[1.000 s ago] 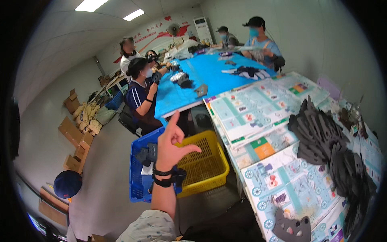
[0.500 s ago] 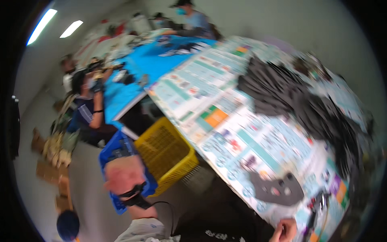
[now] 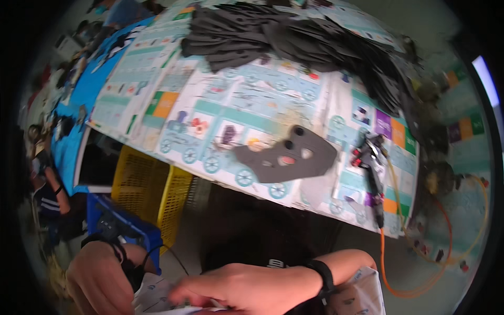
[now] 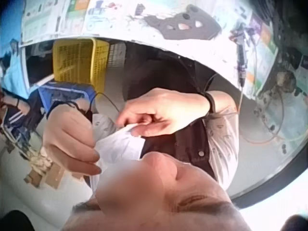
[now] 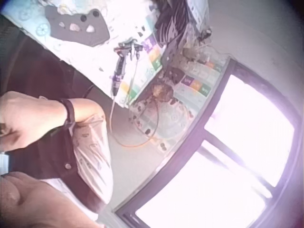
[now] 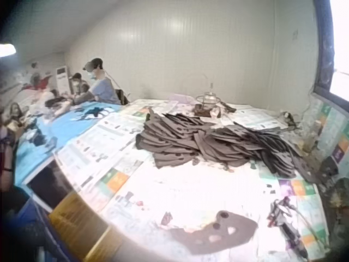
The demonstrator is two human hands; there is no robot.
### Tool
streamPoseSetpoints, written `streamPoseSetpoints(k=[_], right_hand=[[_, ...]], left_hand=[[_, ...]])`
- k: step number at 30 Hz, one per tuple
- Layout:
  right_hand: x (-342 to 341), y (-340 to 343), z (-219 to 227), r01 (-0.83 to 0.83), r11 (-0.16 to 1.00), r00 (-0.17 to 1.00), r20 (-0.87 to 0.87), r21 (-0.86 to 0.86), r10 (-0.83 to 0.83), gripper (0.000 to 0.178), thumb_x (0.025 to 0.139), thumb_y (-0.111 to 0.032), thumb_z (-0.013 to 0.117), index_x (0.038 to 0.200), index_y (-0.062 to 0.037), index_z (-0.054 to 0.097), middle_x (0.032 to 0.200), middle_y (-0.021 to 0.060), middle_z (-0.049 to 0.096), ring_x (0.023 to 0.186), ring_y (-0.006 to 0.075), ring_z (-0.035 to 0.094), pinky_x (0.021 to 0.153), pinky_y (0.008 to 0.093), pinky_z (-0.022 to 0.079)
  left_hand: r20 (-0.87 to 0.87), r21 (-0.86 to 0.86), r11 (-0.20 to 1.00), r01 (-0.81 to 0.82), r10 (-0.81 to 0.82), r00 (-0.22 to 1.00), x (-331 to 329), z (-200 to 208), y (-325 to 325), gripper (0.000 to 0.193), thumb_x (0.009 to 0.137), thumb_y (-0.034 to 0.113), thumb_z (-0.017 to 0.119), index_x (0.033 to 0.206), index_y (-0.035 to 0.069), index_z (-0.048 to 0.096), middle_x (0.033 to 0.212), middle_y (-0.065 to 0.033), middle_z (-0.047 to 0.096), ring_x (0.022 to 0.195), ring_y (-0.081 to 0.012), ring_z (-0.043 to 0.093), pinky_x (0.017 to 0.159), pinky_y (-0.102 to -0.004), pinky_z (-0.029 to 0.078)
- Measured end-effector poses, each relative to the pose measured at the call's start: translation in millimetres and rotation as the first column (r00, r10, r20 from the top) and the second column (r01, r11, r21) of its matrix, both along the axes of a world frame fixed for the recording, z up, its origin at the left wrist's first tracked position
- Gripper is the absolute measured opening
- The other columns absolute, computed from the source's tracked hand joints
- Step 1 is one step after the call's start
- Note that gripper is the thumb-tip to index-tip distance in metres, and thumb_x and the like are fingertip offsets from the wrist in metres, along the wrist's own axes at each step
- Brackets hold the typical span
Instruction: Apply glue to shoe upper components using a pneumatic glue gun.
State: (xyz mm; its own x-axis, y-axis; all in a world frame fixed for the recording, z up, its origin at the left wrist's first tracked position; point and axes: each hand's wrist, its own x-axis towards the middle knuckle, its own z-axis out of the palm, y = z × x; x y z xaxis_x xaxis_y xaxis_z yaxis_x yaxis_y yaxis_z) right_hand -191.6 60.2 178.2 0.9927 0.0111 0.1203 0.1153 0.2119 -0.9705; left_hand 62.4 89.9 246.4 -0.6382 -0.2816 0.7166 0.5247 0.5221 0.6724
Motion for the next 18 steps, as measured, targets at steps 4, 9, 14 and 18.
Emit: streamPoseSetpoints(k=[4, 9, 14, 18], right_hand=[[2.2, -7.7, 11.0, 0.204, 0.969, 0.978, 0.015, 0.141, -0.209, 0.014, 0.094, -0.002, 0.078, 0.106, 0.0011, 0.071, 0.082, 0.0045, 0.07, 0.068, 0.0074, 0.063, 0.057, 0.0249, 0.045], [4.3, -27.6, 48.3, 0.003, 0.996, 0.985, 0.173, -0.086, 0.012, 0.021, 0.085, -0.009, 0.088, 0.086, -0.0011, 0.068, 0.076, 0.0078, 0.065, 0.06, 0.022, 0.058, 0.055, 0.035, 0.041], [21.3, -23.1, 48.0, 0.026, 0.915, 0.886, 0.415, 0.402, -0.207, 0.017, 0.087, -0.01, 0.084, 0.086, -0.0009, 0.07, 0.083, 0.0122, 0.07, 0.069, 0.0265, 0.065, 0.06, 0.0358, 0.051], [11.4, -58.3, 48.9, -0.518, 0.601, 0.847, 0.465, 0.609, 0.258, 0.013, 0.087, -0.005, 0.081, 0.093, 0.0035, 0.074, 0.082, 0.0168, 0.07, 0.069, 0.029, 0.069, 0.059, 0.0381, 0.059]], left_hand=[[0.003, -0.014, 0.901, -0.434, 0.434, 0.901, 12.7, 10.0, 25.6, 0.015, 0.094, 0.011, 0.067, 0.087, 0.004, 0.078, 0.092, -0.0119, 0.073, 0.067, -0.0182, 0.061, 0.059, -0.0278, 0.045], [-0.102, -0.1, 0.885, -0.454, 0.445, 0.89, 20.2, 17.7, 68.4, 0.021, 0.098, -0.003, 0.056, 0.078, -0.008, 0.058, 0.088, -0.0305, 0.063, 0.072, -0.0434, 0.066, 0.061, -0.0493, 0.057], [-0.233, -0.122, 0.583, -0.803, 0.77, 0.594, -5.7, 33.9, 90.8, 0.009, 0.089, -0.002, 0.068, 0.081, 0.001, 0.071, 0.089, -0.0137, 0.067, 0.077, -0.0293, 0.065, 0.063, -0.0365, 0.051], [-0.351, -0.001, 0.335, -0.942, 0.882, 0.314, -27.2, 41.1, 96.2, 0.008, 0.087, -0.001, 0.073, 0.082, 0.004, 0.076, 0.092, -0.0097, 0.068, 0.083, -0.025, 0.063, 0.064, -0.0309, 0.049]])
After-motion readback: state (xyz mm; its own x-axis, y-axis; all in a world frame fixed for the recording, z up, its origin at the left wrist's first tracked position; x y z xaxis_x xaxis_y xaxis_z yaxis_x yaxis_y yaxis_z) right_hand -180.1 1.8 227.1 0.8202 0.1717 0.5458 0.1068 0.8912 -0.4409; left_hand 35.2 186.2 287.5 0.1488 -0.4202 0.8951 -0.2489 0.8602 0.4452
